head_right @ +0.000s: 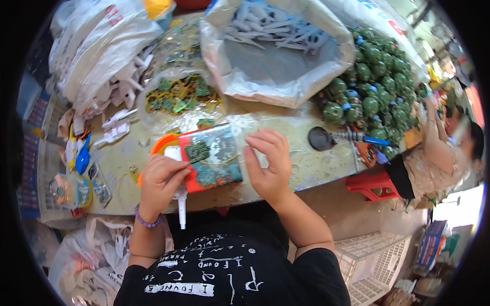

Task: Soldering electronic components and assembling plastic toy housings at a factory workbench.

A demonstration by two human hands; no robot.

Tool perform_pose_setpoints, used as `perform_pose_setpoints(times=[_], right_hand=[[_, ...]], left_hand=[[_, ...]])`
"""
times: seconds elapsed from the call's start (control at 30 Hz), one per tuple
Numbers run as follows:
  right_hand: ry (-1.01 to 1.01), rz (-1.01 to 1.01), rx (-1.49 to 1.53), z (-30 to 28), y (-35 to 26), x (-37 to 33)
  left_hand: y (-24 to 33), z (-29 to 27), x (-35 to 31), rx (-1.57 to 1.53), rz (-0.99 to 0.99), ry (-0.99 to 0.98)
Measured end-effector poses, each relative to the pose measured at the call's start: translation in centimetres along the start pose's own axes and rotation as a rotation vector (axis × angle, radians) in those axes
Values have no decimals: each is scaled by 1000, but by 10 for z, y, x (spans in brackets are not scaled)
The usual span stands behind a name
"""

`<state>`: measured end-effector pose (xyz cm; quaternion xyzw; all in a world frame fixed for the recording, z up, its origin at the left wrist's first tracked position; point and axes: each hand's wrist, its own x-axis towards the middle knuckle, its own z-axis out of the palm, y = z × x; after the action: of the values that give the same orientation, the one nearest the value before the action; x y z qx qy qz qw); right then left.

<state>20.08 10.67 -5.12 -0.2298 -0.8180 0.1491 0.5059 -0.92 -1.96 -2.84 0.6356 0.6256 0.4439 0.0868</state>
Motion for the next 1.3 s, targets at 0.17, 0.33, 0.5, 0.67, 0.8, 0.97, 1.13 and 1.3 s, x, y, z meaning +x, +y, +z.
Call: perform_pose_setpoints(times=[0.17,0.33,0.5,0.67,0.8,0.97,1.13,1.3], right_hand=[[755,655,268,-52,36,-32],[896,694,152,-138,91,-39],[787,790,168,-168,128,-18],[362,900,-596,-205,134,-7],[1062,568,-215,-273,94,-25],[859,272,-260,-207,15,-31],[363,-73,107,-104,-20,-49],[-148,-261,337,-70,-43,-31]], left_hand=[[-6,1,-2,47,43,47],[-11,2,-3,59,62,45],[-16,2,-4,56,63,27],[-24,-2,-12,90,48,11],[-22,-1,1,34,84,-39],[-13,-1,4,-51,87,54],[-19,0,5,30,146,-53],[-17,-4,-2,41,64,-85]])
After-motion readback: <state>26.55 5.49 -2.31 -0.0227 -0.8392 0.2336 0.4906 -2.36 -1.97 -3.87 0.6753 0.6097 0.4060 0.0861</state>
